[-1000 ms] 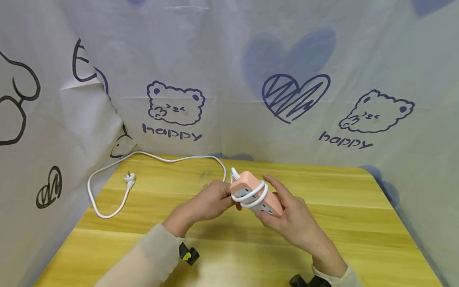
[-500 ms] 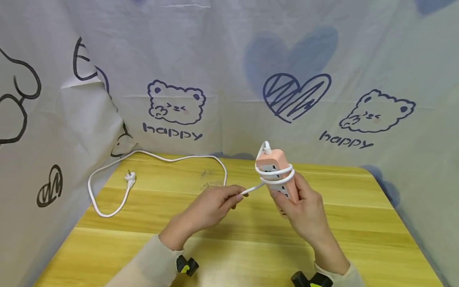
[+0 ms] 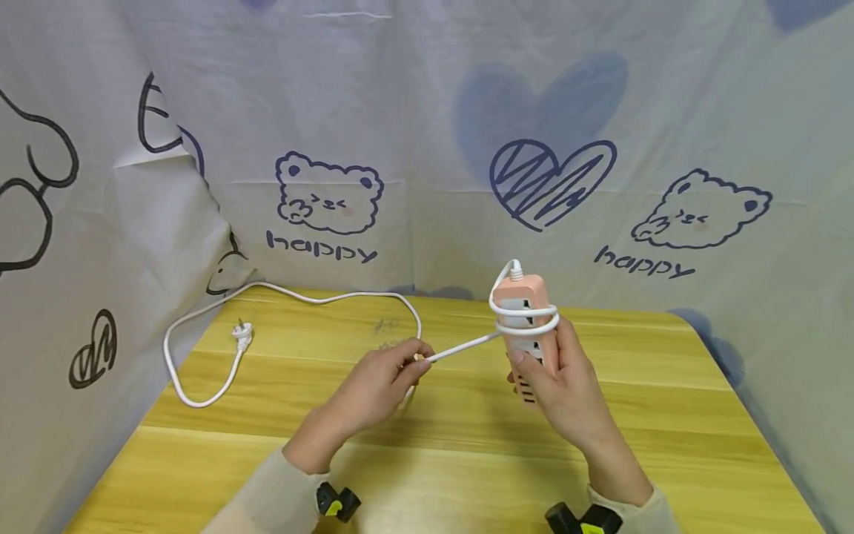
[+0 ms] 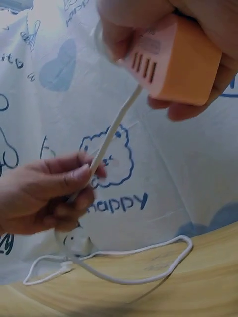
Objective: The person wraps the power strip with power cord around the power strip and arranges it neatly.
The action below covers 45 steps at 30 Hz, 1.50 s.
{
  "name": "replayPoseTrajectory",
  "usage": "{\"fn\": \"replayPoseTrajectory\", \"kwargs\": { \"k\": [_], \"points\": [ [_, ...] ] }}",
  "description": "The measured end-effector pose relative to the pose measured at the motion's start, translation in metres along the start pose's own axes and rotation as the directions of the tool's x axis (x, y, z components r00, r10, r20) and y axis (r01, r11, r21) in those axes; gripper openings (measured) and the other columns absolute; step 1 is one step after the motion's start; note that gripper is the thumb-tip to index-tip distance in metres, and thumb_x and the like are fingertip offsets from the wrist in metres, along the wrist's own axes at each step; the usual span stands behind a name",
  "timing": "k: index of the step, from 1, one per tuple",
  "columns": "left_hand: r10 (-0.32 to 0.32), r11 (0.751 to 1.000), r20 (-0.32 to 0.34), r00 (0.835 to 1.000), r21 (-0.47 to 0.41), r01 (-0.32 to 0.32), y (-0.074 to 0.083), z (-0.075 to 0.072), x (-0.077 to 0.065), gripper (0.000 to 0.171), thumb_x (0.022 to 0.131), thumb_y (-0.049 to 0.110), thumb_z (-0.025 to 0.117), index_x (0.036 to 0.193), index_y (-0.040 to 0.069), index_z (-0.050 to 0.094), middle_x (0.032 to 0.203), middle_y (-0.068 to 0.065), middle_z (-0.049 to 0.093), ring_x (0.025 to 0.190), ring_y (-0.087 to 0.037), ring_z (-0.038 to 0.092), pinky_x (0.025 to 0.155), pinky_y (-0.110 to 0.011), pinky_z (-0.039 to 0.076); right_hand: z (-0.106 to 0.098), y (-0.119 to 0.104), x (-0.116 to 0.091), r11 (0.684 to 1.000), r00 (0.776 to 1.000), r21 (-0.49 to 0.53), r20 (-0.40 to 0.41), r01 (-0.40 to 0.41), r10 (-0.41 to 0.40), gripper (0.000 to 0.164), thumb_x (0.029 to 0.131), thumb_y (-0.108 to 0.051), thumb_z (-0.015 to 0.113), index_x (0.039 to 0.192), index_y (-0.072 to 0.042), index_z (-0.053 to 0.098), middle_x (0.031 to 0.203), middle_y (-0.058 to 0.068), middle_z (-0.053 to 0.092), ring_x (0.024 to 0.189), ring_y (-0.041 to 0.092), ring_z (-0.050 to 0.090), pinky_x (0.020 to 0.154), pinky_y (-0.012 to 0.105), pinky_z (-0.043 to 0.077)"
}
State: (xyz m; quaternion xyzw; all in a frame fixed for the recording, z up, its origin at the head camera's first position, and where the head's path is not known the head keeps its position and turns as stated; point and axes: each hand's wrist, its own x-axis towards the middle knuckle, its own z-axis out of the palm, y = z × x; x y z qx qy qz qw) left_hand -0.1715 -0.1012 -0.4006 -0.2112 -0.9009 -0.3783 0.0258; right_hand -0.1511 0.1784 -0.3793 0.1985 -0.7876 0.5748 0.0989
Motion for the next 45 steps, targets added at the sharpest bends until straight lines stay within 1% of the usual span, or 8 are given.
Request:
{"fn": "replayPoseTrajectory", "kwargs": {
  "k": [8,17,22,25,30,35,40,45],
  "points": [
    [-0.142,0.990,-0.115,0.983,-0.035,0.139,-0.012,-0.003,-0.002,0.023,0.107,0.039,0.063,0.093,0.021,0.064,0.065,0.008,0.047,0.056,-0.009,0.040,0.053,-0.026,0.033,-0.006,-0.003,-0.002,0.999,0.995,0.052,0.103,-0.008,0.003,0.073,0.098,0.009,0.060,0.158,-0.012,0.024,0.128,0.023,0.052,0.097,0.027,0.069,0.077,0.040,0.064],
    [-0.068,0.993,-0.045,0.997,-0.098,0.064,-0.020,-0.006,-0.011,0.011,0.109,0.022,0.061,0.103,0.016,0.068,0.071,0.006,0.053,0.059,-0.009,0.044,0.054,-0.024,0.036,-0.006,-0.002,-0.001,0.999,0.999,-0.030,-0.040,0.023,-0.025,0.071,0.101,0.003,0.064,0.161,-0.019,0.034,0.134,0.016,0.057,0.105,0.019,0.069,0.080,0.033,0.063],
    [-0.109,0.948,0.014,0.994,-0.300,0.108,-0.022,-0.008,-0.016,0.032,0.110,0.038,0.057,0.088,0.016,0.066,0.068,0.000,0.054,0.053,-0.013,0.054,0.049,-0.023,0.043,-0.005,-0.004,-0.001,0.999,0.986,-0.048,-0.164,0.017,-0.025,0.073,0.100,0.003,0.066,0.162,-0.021,0.036,0.129,0.014,0.059,0.100,0.013,0.071,0.074,0.030,0.064],
    [-0.101,0.938,-0.001,0.995,-0.332,0.095,-0.023,-0.013,-0.020,0.030,0.111,0.036,0.056,0.095,0.015,0.069,0.071,-0.001,0.051,0.054,-0.012,0.049,0.051,-0.024,0.043,-0.007,-0.005,0.000,0.999,0.968,-0.034,-0.251,-0.007,-0.002,0.069,0.100,0.005,0.065,0.160,-0.018,0.040,0.125,0.012,0.060,0.098,0.010,0.071,0.073,0.027,0.063],
    [-0.064,0.978,-0.042,0.997,-0.202,0.055,-0.026,-0.018,-0.024,0.018,0.111,0.025,0.056,0.102,0.019,0.070,0.072,0.004,0.053,0.056,-0.006,0.038,0.051,-0.023,0.033,-0.012,-0.006,0.003,0.998,0.940,-0.017,-0.336,-0.061,0.051,0.066,0.100,0.005,0.064,0.158,-0.014,0.040,0.124,0.013,0.060,0.095,0.008,0.070,0.073,0.023,0.062],
    [0.070,0.994,-0.150,0.986,0.090,-0.057,-0.023,-0.015,-0.028,0.016,0.109,0.028,0.062,0.102,0.021,0.075,0.063,0.014,0.047,0.051,0.001,0.035,0.049,-0.021,0.033,-0.012,-0.003,0.005,0.976,0.916,-0.103,-0.376,-0.190,0.139,0.061,0.101,-0.007,0.068,0.154,-0.009,0.038,0.124,0.021,0.066,0.097,0.018,0.069,0.071,0.021,0.059],
    [0.260,0.930,-0.219,0.941,0.318,-0.183,-0.003,-0.017,-0.038,0.010,0.102,0.023,0.072,0.109,0.018,0.076,0.066,0.016,0.054,0.056,0.001,0.041,0.051,-0.020,0.038,-0.012,0.004,0.008,0.904,0.894,-0.304,-0.421,-0.300,0.155,0.049,0.101,-0.018,0.070,0.141,-0.001,0.048,0.121,0.029,0.069,0.099,0.039,0.068,0.073,0.039,0.057],
    [0.479,0.826,-0.191,0.857,0.428,-0.367,0.022,-0.027,-0.044,0.014,0.100,0.019,0.074,0.114,0.021,0.075,0.083,0.013,0.062,0.071,-0.008,0.049,0.059,-0.022,0.043,-0.015,0.014,0.008,0.829,0.910,-0.490,-0.411,-0.271,0.055,0.044,0.096,-0.013,0.073,0.135,0.001,0.057,0.109,0.030,0.073,0.082,0.041,0.069,0.066,0.054,0.054]
  ]
}}
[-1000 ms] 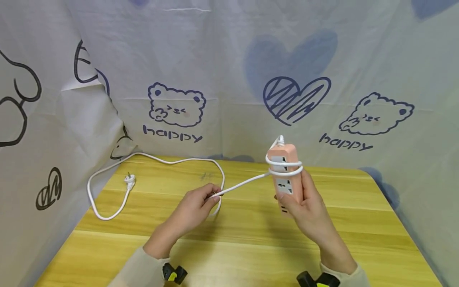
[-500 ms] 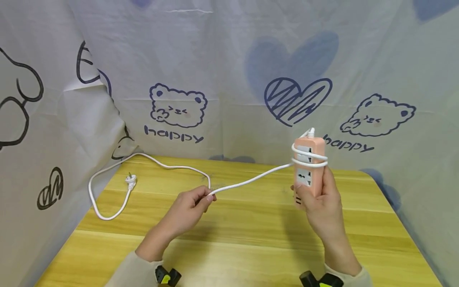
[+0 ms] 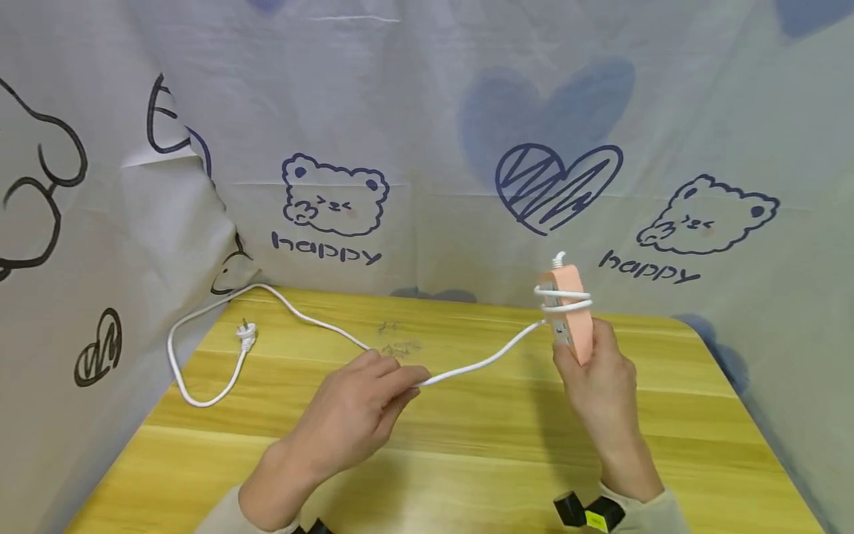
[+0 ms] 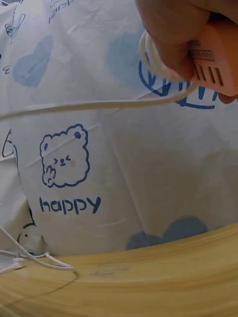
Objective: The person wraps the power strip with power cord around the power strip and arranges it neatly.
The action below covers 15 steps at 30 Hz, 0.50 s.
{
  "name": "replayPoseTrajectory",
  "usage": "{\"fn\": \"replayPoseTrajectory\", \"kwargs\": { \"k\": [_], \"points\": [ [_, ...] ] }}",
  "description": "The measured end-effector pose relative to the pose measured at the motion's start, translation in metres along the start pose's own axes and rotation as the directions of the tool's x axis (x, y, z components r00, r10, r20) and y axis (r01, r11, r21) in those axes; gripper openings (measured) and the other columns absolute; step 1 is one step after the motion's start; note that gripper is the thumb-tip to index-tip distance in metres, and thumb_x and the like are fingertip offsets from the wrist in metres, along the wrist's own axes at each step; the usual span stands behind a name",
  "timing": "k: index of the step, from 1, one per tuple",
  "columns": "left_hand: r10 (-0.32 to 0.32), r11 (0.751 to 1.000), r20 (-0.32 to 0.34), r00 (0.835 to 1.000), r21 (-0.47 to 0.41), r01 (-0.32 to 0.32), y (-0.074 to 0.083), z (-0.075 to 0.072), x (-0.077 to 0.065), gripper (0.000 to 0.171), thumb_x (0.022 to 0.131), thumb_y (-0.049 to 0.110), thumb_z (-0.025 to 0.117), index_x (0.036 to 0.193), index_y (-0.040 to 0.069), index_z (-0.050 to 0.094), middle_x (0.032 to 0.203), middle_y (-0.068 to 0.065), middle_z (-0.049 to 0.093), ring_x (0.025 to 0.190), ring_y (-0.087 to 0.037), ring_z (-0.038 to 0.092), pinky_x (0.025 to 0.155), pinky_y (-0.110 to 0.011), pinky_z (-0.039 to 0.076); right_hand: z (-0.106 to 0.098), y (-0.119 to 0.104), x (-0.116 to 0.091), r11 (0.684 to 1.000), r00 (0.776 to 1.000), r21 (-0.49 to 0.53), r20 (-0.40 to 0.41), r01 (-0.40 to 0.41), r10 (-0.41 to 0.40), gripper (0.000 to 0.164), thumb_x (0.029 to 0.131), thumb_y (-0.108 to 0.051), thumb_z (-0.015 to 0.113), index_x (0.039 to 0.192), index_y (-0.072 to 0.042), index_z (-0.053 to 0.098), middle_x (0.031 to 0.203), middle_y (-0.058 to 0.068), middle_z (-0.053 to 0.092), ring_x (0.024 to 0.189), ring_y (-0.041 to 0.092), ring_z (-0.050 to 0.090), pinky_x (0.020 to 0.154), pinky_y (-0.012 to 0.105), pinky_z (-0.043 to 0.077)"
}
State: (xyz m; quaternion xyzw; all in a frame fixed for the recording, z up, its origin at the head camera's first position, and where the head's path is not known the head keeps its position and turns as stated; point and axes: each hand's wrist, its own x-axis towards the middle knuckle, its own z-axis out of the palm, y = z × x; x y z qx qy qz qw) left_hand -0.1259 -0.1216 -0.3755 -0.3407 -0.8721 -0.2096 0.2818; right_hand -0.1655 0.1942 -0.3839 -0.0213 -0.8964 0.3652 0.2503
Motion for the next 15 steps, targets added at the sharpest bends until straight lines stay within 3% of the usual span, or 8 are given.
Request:
{"fn": "replayPoseTrajectory", "kwargs": {
  "k": [5,9,12,15],
  "points": [
    [0.161,0.987,-0.078,0.984,0.039,-0.158,0.013,-0.014,0.021,0.013,0.100,0.023,0.073,0.113,0.025,0.077,0.079,0.010,0.053,0.071,-0.012,0.044,0.062,-0.023,0.039,0.008,0.002,-0.003,0.983,0.989,-0.109,0.038,0.146,-0.143,0.043,0.090,-0.007,0.077,0.130,-0.002,0.063,0.100,0.024,0.075,0.071,0.038,0.065,0.061,0.057,0.051],
    [0.257,0.966,-0.118,0.959,0.052,-0.252,0.021,-0.020,0.043,0.008,0.102,0.025,0.069,0.107,0.024,0.075,0.076,0.009,0.053,0.069,-0.014,0.041,0.064,-0.025,0.036,0.015,-0.001,-0.007,0.958,0.966,-0.164,0.151,0.235,-0.211,0.043,0.087,-0.005,0.079,0.128,-0.001,0.065,0.097,0.019,0.075,0.066,0.032,0.063,0.058,0.053,0.051],
    [0.296,0.954,-0.124,0.947,0.078,-0.288,0.024,-0.024,0.058,0.007,0.101,0.026,0.070,0.106,0.025,0.075,0.074,0.008,0.052,0.069,-0.015,0.040,0.063,-0.026,0.034,0.018,-0.006,-0.012,0.937,0.931,-0.200,0.286,0.288,-0.225,0.042,0.085,-0.006,0.080,0.125,-0.005,0.066,0.090,0.013,0.073,0.063,0.025,0.060,0.054,0.047,0.049],
    [0.322,0.945,-0.109,0.940,0.098,-0.312,0.024,-0.026,0.072,0.007,0.100,0.029,0.071,0.105,0.025,0.074,0.073,0.008,0.052,0.070,-0.015,0.039,0.064,-0.027,0.033,0.021,-0.013,-0.018,0.923,0.880,-0.203,0.420,0.328,-0.220,0.041,0.083,-0.007,0.081,0.121,-0.010,0.067,0.084,0.006,0.070,0.064,0.021,0.059,0.054,0.044,0.047]
  ]
}}
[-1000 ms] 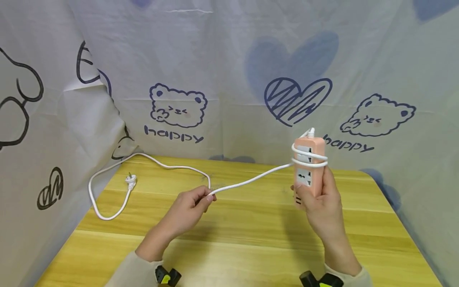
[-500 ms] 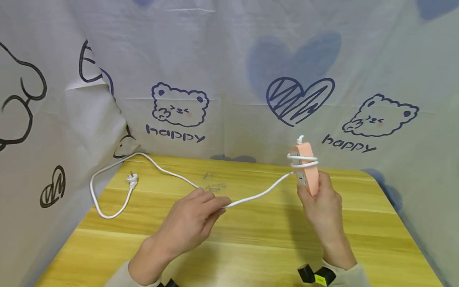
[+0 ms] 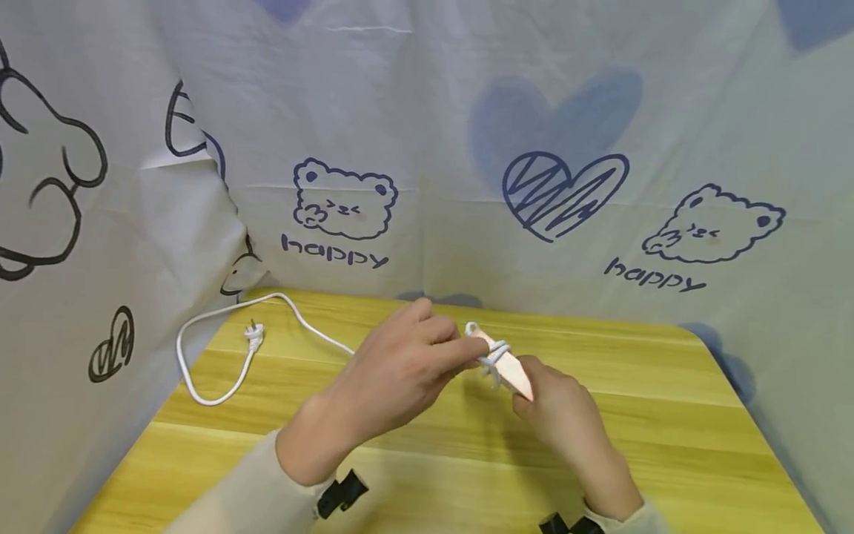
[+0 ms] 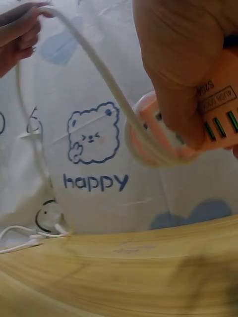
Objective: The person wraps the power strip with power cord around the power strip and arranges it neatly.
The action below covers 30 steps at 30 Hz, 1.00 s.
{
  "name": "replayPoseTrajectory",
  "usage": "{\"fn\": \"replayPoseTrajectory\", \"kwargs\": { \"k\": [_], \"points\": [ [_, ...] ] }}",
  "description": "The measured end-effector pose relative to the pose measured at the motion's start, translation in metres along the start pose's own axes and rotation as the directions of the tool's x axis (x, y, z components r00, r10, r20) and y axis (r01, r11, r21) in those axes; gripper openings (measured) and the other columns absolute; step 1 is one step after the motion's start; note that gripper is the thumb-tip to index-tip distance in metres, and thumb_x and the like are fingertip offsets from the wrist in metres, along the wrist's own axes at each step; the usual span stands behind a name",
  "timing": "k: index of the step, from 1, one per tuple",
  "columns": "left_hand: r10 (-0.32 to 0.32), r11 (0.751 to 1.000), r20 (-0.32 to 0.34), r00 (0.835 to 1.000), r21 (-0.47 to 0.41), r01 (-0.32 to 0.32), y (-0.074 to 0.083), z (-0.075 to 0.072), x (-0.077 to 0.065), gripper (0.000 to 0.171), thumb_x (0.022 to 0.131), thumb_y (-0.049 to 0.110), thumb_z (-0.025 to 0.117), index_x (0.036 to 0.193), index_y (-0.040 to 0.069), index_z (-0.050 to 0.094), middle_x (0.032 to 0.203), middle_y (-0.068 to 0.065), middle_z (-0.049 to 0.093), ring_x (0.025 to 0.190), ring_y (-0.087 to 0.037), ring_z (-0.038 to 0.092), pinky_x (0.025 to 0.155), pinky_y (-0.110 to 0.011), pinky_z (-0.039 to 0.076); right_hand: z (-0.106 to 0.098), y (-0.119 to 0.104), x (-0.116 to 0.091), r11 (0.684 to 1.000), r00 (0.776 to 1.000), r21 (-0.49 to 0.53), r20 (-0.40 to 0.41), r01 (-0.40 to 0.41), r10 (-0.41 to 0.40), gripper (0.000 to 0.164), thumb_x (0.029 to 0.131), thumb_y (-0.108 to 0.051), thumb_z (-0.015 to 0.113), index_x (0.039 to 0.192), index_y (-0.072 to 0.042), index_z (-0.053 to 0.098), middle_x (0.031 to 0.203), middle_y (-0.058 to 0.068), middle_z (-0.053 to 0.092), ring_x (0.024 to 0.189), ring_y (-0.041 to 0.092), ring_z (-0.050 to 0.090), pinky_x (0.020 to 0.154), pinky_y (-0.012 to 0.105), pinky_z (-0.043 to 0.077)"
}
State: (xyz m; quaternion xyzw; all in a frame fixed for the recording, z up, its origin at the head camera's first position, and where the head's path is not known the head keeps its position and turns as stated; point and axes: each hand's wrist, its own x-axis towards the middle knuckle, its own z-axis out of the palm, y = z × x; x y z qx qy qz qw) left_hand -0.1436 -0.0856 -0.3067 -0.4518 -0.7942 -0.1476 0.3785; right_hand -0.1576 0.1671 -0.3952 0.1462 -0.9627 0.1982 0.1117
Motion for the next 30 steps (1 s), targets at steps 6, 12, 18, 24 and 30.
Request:
{"fn": "replayPoseTrajectory", "kwargs": {
  "k": [6,12,18,24,30],
  "points": [
    [0.026,0.998,0.026,0.999,-0.052,-0.025,-0.019,0.007,0.015,0.009,0.099,0.022,0.074,0.106,0.017,0.078,0.077,0.006,0.060,0.070,-0.017,0.043,0.067,-0.029,0.035,0.001,-0.013,-0.007,0.996,0.981,0.003,0.172,0.094,-0.093,0.043,0.082,-0.006,0.080,0.121,-0.017,0.069,0.083,-0.006,0.069,0.066,0.011,0.057,0.058,0.036,0.047],
    [-0.029,0.988,0.071,0.997,-0.151,0.040,-0.044,0.014,0.017,0.015,0.097,0.017,0.077,0.110,0.011,0.080,0.084,0.002,0.070,0.071,-0.017,0.048,0.069,-0.030,0.039,0.001,-0.015,-0.012,0.956,0.936,0.058,0.194,0.288,-0.294,0.033,0.080,-0.007,0.081,0.102,-0.025,0.064,0.076,-0.015,0.056,0.065,0.005,0.048,0.058,0.026,0.042],
    [-0.239,0.906,0.282,0.929,-0.281,0.318,-0.062,0.021,0.015,0.013,0.103,0.023,0.070,0.111,0.012,0.073,0.099,0.001,0.075,0.089,-0.016,0.059,0.078,-0.031,0.051,-0.004,-0.016,-0.015,0.895,0.873,0.210,0.221,0.393,-0.435,0.032,0.083,-0.007,0.080,0.098,-0.028,0.061,0.078,-0.018,0.053,0.067,0.001,0.048,0.061,0.022,0.045],
    [-0.400,0.756,0.454,0.797,-0.329,0.566,-0.077,0.028,0.005,0.013,0.105,0.028,0.066,0.111,0.017,0.067,0.105,0.000,0.073,0.100,-0.017,0.068,0.085,-0.036,0.057,-0.015,-0.017,-0.019,0.853,0.848,0.307,0.198,0.422,-0.491,0.043,0.082,-0.008,0.080,0.118,-0.030,0.070,0.093,-0.020,0.064,0.075,0.000,0.055,0.069,0.022,0.051],
    [-0.391,0.715,0.496,0.775,-0.366,0.595,-0.083,0.040,-0.003,0.011,0.105,0.031,0.067,0.107,0.021,0.069,0.103,0.001,0.076,0.096,-0.014,0.070,0.083,-0.035,0.059,-0.025,-0.015,-0.021,0.778,0.828,0.433,0.117,0.454,-0.548,0.052,0.084,-0.003,0.080,0.126,-0.031,0.069,0.098,-0.018,0.067,0.078,0.000,0.058,0.070,0.020,0.053]
  ]
}}
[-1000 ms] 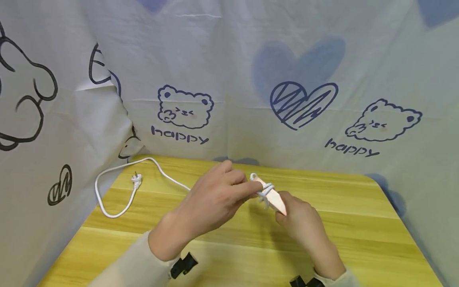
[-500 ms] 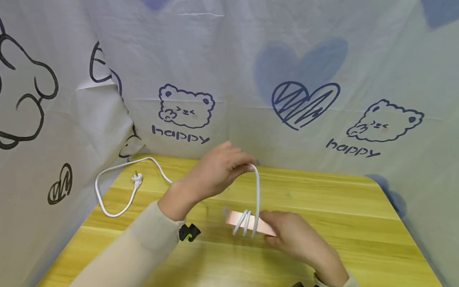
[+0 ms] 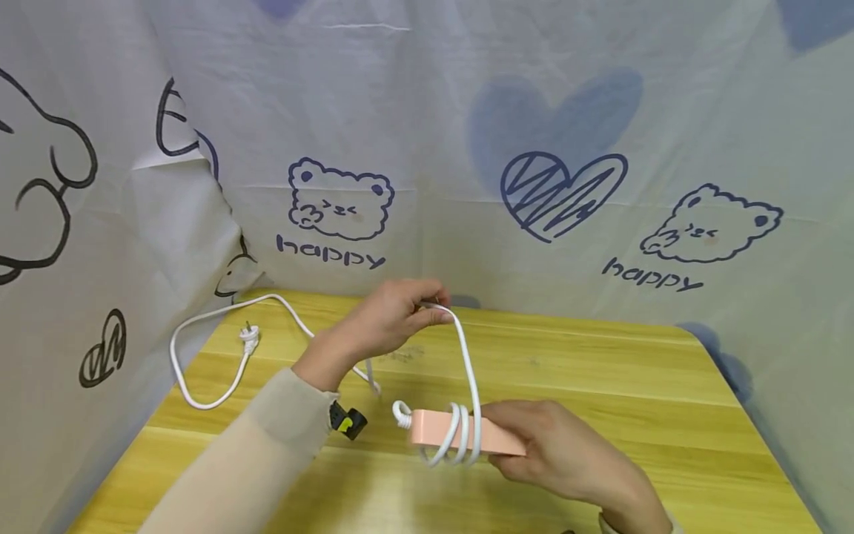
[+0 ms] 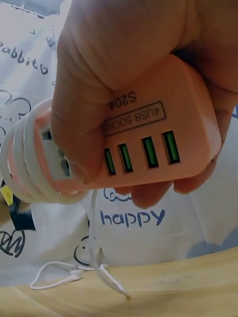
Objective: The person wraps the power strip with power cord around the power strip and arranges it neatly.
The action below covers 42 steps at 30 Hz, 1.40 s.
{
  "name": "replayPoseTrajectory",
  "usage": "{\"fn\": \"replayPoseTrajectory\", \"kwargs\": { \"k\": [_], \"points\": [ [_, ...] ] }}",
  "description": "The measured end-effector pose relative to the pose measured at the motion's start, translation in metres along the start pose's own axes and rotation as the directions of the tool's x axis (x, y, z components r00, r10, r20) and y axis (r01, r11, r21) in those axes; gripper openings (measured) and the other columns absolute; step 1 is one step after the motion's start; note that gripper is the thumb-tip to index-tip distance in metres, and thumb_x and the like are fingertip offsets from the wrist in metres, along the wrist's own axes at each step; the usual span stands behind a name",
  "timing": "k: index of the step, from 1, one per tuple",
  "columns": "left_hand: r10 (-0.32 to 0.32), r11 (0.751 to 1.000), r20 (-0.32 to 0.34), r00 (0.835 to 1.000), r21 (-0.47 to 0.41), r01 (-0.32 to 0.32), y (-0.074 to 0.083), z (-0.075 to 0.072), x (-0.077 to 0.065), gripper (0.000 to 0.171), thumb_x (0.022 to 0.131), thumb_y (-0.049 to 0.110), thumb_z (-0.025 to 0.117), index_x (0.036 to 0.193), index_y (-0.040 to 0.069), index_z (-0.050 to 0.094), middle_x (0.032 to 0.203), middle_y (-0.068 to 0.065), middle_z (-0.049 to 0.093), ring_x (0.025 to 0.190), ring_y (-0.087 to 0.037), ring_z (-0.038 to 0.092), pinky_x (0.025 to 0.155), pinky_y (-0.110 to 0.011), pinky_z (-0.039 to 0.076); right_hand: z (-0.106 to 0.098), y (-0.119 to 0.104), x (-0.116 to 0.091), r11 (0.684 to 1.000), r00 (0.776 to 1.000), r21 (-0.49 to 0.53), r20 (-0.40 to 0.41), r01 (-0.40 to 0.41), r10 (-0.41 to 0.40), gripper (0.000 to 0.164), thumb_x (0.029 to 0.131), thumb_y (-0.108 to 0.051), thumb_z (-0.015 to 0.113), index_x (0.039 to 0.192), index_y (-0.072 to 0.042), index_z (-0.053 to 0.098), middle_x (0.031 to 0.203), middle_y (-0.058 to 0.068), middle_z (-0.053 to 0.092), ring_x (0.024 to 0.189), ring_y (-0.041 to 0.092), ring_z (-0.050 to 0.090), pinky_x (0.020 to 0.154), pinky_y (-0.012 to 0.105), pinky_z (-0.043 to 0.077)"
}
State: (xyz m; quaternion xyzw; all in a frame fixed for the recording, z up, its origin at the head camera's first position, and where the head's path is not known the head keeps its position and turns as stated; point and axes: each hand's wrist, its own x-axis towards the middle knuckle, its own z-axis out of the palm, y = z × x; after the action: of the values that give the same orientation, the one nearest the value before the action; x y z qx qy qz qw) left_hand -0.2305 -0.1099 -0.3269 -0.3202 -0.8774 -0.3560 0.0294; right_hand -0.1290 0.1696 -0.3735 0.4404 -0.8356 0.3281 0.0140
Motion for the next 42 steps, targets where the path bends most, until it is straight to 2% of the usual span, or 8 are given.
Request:
{"fn": "replayPoseTrajectory", "kwargs": {
  "k": [8,13,20,23,26,33,38,42],
  "points": [
    [-0.061,0.997,0.037,0.997,-0.042,0.062,-0.023,0.025,-0.004,0.013,0.105,0.031,0.067,0.096,0.022,0.071,0.085,0.005,0.067,0.076,-0.011,0.058,0.069,-0.029,0.052,-0.002,-0.003,0.000,0.999,0.985,0.045,-0.171,0.002,0.006,0.052,0.086,-0.001,0.081,0.130,-0.027,0.070,0.108,-0.011,0.073,0.080,0.003,0.061,0.070,0.025,0.055],
    [-0.033,0.999,0.044,0.999,0.007,0.033,-0.029,0.044,-0.014,0.014,0.106,0.029,0.065,0.095,0.024,0.073,0.086,0.009,0.071,0.076,-0.010,0.060,0.069,-0.028,0.052,0.000,-0.004,0.000,0.998,0.961,0.029,-0.271,-0.048,0.054,0.053,0.086,-0.003,0.083,0.132,-0.024,0.069,0.108,-0.006,0.074,0.077,0.003,0.060,0.066,0.025,0.054],
    [0.000,0.983,0.028,1.000,0.185,-0.005,-0.026,0.061,-0.028,0.018,0.104,0.025,0.067,0.090,0.017,0.074,0.078,0.003,0.072,0.068,-0.009,0.059,0.072,-0.034,0.053,0.007,-0.002,0.002,0.998,0.923,-0.018,-0.383,-0.057,0.045,0.054,0.080,0.001,0.086,0.128,-0.017,0.068,0.100,-0.002,0.075,0.074,0.003,0.058,0.061,0.023,0.052],
    [0.008,0.980,0.038,0.999,0.197,-0.015,-0.021,0.065,-0.030,0.022,0.105,0.019,0.064,0.085,0.017,0.074,0.069,0.006,0.067,0.061,-0.007,0.054,0.066,-0.031,0.050,0.008,-0.001,0.003,0.996,0.896,-0.049,-0.442,-0.075,0.045,0.052,0.078,0.001,0.088,0.124,-0.014,0.067,0.097,0.000,0.075,0.074,0.003,0.059,0.060,0.023,0.052],
    [0.019,0.983,0.046,0.999,0.184,-0.027,-0.017,0.068,-0.032,0.023,0.107,0.016,0.059,0.089,0.020,0.072,0.074,0.010,0.068,0.065,-0.005,0.057,0.065,-0.027,0.050,0.009,0.001,0.005,0.989,0.868,-0.053,-0.487,-0.138,0.095,0.052,0.078,0.002,0.088,0.124,-0.010,0.066,0.100,0.003,0.076,0.078,0.006,0.063,0.062,0.027,0.053],
    [-0.033,0.986,0.056,0.998,0.162,0.023,-0.009,0.072,-0.035,0.028,0.111,0.037,0.055,0.092,0.024,0.071,0.067,0.013,0.058,0.059,-0.006,0.049,0.060,-0.028,0.046,0.006,0.012,0.008,0.946,0.817,0.110,-0.479,-0.306,0.320,0.086,0.087,0.000,0.084,0.160,-0.010,0.041,0.121,0.014,0.074,0.091,0.019,0.069,0.072,0.031,0.059],
    [-0.034,0.994,0.049,0.998,0.110,0.028,-0.006,0.074,-0.038,0.029,0.111,0.039,0.054,0.092,0.025,0.071,0.064,0.014,0.053,0.056,-0.004,0.045,0.058,-0.026,0.044,0.005,0.015,0.007,0.950,0.819,0.106,-0.484,-0.294,0.307,0.075,0.089,-0.002,0.082,0.156,-0.012,0.049,0.132,0.013,0.071,0.099,0.022,0.068,0.079,0.034,0.061],
    [-0.030,0.999,0.026,0.999,0.044,0.029,-0.003,0.075,-0.041,0.028,0.112,0.038,0.053,0.092,0.025,0.070,0.067,0.014,0.056,0.055,-0.002,0.045,0.055,-0.024,0.043,0.004,0.013,0.007,0.944,0.802,0.123,-0.502,-0.306,0.325,0.074,0.089,-0.004,0.082,0.155,-0.013,0.050,0.128,0.012,0.073,0.099,0.021,0.069,0.078,0.032,0.060]
  ]
}}
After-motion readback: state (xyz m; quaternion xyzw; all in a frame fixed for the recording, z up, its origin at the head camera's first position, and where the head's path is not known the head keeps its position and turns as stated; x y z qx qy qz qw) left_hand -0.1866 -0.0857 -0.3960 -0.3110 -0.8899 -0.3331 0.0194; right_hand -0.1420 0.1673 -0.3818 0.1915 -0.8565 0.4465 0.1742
